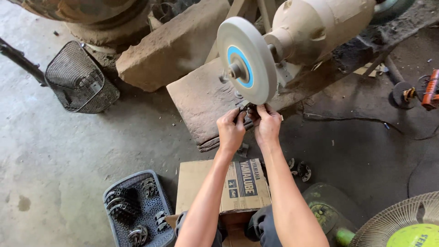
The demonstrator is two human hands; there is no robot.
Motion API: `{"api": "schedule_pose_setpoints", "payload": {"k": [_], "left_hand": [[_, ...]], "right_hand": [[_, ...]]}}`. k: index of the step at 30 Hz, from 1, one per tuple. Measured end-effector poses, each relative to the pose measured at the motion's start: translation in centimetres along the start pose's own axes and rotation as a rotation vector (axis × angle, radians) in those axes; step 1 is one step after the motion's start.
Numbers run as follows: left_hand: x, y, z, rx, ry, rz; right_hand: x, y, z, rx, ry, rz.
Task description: Grinding and smoothing small metal components using a bench grinder.
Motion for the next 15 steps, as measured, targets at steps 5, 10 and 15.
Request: {"api": "schedule_pose_setpoints", "payload": {"k": [5,10,15], "left_hand": [[-2.0,-0.7,-0.8,0.027,0.041,0.032],[-3.9,-1.4,-1.7,-0.094,0.079,0.011],[-0.7,-0.6,-2.2,-0.179,0.039,-0.188]], "right_hand": [[1.2,0.1,1.7,0.018,-0.037,-0.074],[1.9,-0.7,2.3,0.162,-0.061,-0.163],[0.8,-0.7,-0.4,0.117,-0.06,-0.122]]}}
Point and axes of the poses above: each hand's wrist, its own y-axis towards the middle knuckle, its own x-axis out of the palm, z = x × y, the point moved 7 cm from there along y, towards the middle knuckle, and after that the axes turned 11 degrees about -z, right-handed, at the moved point
